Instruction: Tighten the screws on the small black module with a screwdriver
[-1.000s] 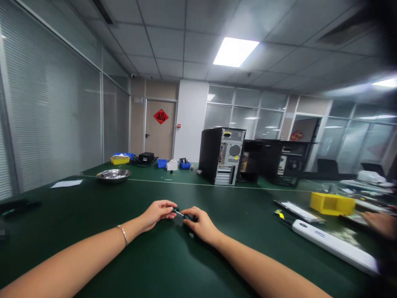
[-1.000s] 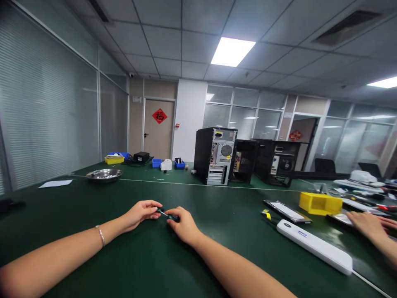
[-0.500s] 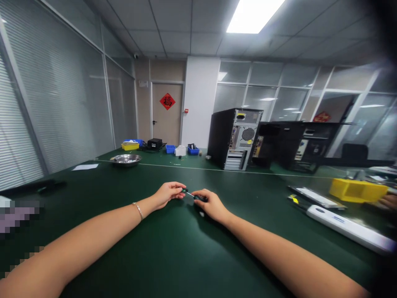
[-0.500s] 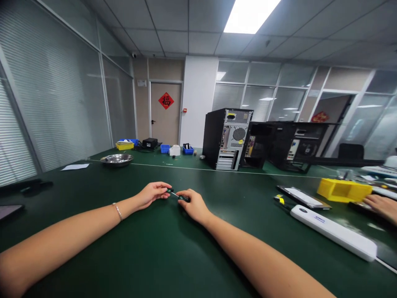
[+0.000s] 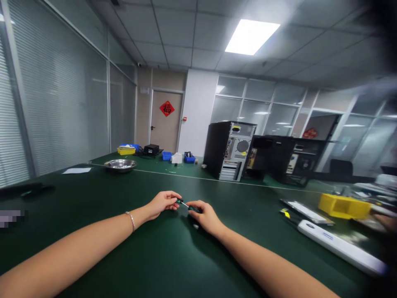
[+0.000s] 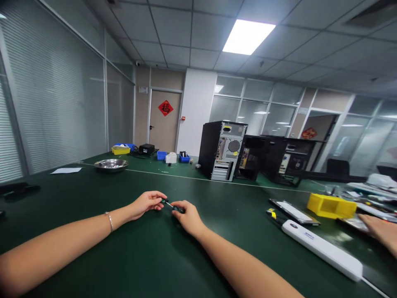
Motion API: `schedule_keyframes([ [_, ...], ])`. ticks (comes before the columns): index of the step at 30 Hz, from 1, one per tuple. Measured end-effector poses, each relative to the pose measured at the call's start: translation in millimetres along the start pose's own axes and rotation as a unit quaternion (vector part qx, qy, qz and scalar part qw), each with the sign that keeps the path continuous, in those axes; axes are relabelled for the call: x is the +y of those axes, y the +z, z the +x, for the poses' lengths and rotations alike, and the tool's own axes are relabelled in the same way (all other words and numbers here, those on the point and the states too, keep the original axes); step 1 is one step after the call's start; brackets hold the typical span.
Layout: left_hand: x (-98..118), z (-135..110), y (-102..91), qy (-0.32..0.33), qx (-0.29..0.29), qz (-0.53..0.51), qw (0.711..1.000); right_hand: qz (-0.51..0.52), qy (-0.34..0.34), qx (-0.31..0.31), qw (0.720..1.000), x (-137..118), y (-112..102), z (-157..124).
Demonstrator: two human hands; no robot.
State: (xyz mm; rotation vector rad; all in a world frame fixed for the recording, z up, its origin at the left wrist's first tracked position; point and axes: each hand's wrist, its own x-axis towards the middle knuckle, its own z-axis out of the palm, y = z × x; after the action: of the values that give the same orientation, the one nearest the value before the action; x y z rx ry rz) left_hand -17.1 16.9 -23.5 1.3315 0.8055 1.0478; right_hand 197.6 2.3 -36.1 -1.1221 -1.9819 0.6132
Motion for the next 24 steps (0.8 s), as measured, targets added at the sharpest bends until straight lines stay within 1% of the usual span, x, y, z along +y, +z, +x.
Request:
schedule_keyframes([
  [9,-1.9,2.7,-2.9,-0.005,-0.007,0.006,1.000,0.000,-0.004,-0.018,1.000,-4.3,-1.5,0.1],
  [16,-1.6,2.6,-2.9,-0.007,0.000,0.009,1.000,-0.011,-0.012,-0.014,1.000,-5.2,-1.9,0.0],
  [24,1.6,-1.1,-0.1,0.001,0.013,0.005,1.000,0.007,-0.016,-0.009,1.000,-5.2,-1.1,-0.3],
])
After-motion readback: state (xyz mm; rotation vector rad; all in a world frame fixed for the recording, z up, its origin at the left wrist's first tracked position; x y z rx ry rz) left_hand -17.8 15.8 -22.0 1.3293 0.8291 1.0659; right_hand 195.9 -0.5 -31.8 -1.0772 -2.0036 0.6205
